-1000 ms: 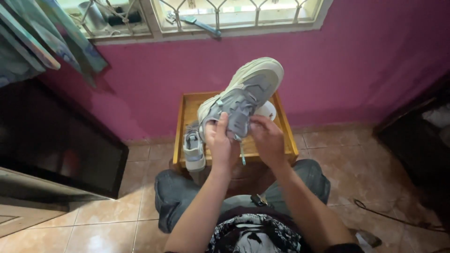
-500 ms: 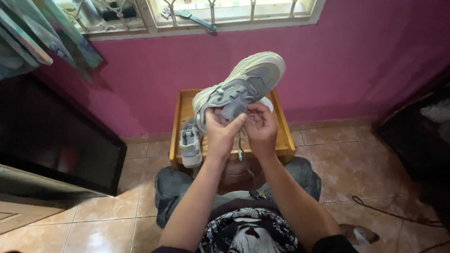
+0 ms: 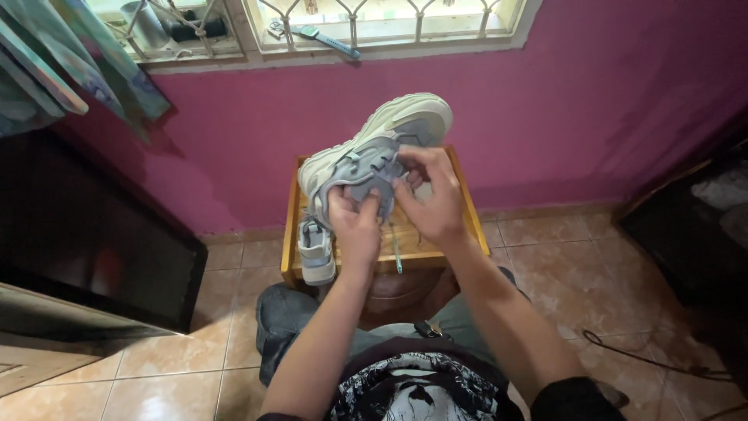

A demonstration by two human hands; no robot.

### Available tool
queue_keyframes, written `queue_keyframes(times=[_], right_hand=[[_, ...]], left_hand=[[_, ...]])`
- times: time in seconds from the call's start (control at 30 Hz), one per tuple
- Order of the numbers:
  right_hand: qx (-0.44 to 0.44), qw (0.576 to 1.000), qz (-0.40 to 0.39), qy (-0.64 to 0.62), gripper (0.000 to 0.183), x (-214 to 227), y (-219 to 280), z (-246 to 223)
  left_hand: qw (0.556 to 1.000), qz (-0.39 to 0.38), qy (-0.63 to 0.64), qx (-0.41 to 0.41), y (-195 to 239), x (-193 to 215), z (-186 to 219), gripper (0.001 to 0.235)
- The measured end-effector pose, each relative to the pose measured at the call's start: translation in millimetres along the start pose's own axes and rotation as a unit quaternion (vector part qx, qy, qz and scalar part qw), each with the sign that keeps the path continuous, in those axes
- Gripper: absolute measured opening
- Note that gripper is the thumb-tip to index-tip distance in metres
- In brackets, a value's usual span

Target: The person cleans a gray sneaker using a cloth and a small white bowl. They wipe the shoe's upper and sole, then use a toothbrush to scrub the laces and eyelets. The person continues to wipe the shoe and handle the laces throughout the video.

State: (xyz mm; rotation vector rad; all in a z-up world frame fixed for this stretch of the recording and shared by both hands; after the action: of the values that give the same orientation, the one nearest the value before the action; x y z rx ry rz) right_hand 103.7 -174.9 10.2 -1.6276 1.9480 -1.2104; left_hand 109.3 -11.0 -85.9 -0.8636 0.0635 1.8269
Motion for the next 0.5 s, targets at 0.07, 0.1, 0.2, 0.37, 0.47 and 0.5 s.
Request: queue_keyframes(times=[0.07, 0.1, 0.2, 0.37, 0.47, 0.5], right_hand=[[0.037, 0.999, -0.036, 0.018, 0.037, -5.9, -7.9, 1.0], [0.073, 0.994, -0.072, 0.035, 0.036, -12.7, -10.2, -1.7], [0.123, 0.981, -0.107, 0.103, 0.02, -15.7, -23.9, -12.6], [0.141, 0.965, -0.157, 0.156, 0.013, -24.2, -27.2, -13.1], [0.108, 0.972, -0.147, 0.145, 0.013, -23.5, -23.6, -6.7], [0.066, 0.982, -0.129, 0.122, 0.016, -20.0, -23.1, 0.4]], left_hand=[[1.0, 0.001, -0.004, -0.001, -1.2, -3.0, 9.0, 0.057], [1.0, 0.003, -0.008, -0.002, -1.5, -4.0, 13.6, 0.058], [0.998, 0.024, 0.058, 0.004, -8.0, 7.6, -2.1, 0.06], [0.991, 0.061, 0.111, 0.044, -3.9, 9.6, -2.2, 0.059], [0.983, 0.093, 0.146, 0.053, -3.0, 11.3, 0.2, 0.058], [0.978, 0.114, 0.163, 0.056, -2.4, 15.1, 0.5, 0.058]])
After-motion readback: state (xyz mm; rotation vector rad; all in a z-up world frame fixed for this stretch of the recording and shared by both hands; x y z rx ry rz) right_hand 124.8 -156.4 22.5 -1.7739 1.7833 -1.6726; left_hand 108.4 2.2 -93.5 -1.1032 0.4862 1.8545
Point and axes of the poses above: each hand's wrist, its own y-axis away from the middle knuckle, its own x-axis out of the back of the hand, z = x × y, the point moved 10 cm from there along -y, towards the middle knuckle, and after that the axes turned 7 degrees about y, right-handed, at the moved point
